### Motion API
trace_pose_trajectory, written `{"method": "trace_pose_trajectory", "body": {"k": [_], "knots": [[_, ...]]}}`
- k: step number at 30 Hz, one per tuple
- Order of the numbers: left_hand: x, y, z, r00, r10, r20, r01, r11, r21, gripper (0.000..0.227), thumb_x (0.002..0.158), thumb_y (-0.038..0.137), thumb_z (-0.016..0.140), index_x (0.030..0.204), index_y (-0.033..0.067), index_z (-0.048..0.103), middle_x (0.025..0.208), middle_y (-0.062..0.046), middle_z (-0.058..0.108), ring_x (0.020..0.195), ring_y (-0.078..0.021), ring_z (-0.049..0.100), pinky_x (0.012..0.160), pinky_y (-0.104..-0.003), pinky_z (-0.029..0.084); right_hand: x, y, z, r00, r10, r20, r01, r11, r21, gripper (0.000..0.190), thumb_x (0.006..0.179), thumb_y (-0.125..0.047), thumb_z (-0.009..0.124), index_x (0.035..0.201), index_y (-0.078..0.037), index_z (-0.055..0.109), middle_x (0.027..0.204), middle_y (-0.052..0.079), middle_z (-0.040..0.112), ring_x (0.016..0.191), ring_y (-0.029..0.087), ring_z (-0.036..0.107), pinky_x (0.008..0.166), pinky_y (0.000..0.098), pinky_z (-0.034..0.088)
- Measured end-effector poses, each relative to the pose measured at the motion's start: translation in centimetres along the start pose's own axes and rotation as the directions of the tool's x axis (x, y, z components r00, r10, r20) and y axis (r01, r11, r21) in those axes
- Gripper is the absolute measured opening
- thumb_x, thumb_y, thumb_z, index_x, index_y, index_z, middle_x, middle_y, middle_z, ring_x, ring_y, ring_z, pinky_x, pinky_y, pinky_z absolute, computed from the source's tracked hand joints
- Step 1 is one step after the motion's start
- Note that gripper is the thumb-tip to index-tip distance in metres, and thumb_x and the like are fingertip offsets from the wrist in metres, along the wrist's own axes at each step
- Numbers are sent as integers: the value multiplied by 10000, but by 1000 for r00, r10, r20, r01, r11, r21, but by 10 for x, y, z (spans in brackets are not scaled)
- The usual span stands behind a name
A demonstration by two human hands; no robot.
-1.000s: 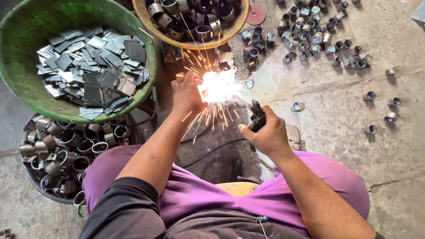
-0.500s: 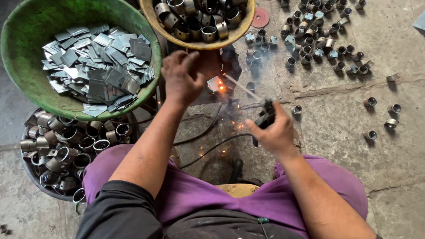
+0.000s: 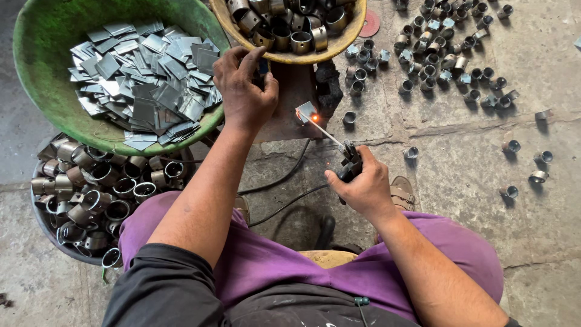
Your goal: The person sits on the floor and repeatedly picks up small metal cylinders and flat metal pieces. Using a handheld welding tool, they weld the flat piece onto the cylinder, then place the finished part into a nearby bowl. This process is repeated continuously throughout the clip.
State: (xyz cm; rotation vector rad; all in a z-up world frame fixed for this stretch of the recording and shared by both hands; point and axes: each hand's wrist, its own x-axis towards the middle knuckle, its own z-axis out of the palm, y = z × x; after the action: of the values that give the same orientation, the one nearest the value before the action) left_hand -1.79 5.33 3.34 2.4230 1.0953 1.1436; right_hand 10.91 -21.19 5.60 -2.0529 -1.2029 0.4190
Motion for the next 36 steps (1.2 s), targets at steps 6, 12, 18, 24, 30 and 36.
{"method": "trace_pose_trajectory", "body": {"k": [6, 12, 18, 24, 30, 36], "knots": [[-3, 0, 0, 999, -9, -48, 6, 998, -65, 499, 840, 179, 787, 1319, 212, 649, 1327, -86, 521, 1284, -340, 441, 1112, -495, 359, 0, -8, 5, 997, 67, -35, -66, 997, 43, 402, 720, -266, 868, 903, -52, 582, 625, 55, 658, 560, 209, 685, 572, 371, 557], [-2, -2, 0, 998, -12, -54, 9, 999, -49, 515, 841, 171, 800, 1326, 228, 640, 1341, -82, 522, 1292, -342, 435, 1119, -492, 366, 1, -8, 3, 1000, 6, -29, -5, 998, 62, 396, 741, -283, 857, 946, -68, 595, 664, 34, 681, 585, 198, 698, 585, 359, 563], [-1, -3, 2, 998, 8, -63, -11, 999, -41, 514, 837, 168, 793, 1326, 213, 640, 1312, -102, 526, 1298, -345, 429, 1128, -503, 348, 2, -9, 3, 999, 36, -31, -35, 999, 20, 431, 718, -290, 873, 935, -43, 594, 665, 79, 680, 586, 203, 683, 588, 377, 558], [1, -7, 3, 999, 16, -41, -18, 999, -51, 521, 830, 133, 743, 1338, 168, 634, 1311, -114, 529, 1294, -337, 451, 1122, -490, 358, 6, 10, -2, 976, 216, 7, -214, 966, 144, 432, 763, -352, 824, 1001, -109, 559, 791, 22, 584, 647, 178, 648, 569, 322, 607], [-1, -9, 9, 994, 14, 106, -6, 997, -75, 614, 816, 152, 725, 1413, 191, 585, 1301, -119, 555, 1278, -349, 474, 1100, -488, 375, 37, 61, -89, 824, 558, -101, 44, 115, 992, 343, 832, -351, 664, 1015, -92, 531, 795, 108, 621, 703, 242, 664, 701, 463, 603], [-8, 7, 27, 805, 131, 579, -152, 988, -13, 968, 708, 290, 806, 1563, 254, 353, 1419, -133, 521, 1269, -412, 435, 999, -541, 355, 37, 93, -80, 702, 702, 121, -223, 55, 973, 291, 875, -318, 694, 1071, -157, 551, 815, 63, 592, 756, 267, 619, 754, 545, 542]]}}
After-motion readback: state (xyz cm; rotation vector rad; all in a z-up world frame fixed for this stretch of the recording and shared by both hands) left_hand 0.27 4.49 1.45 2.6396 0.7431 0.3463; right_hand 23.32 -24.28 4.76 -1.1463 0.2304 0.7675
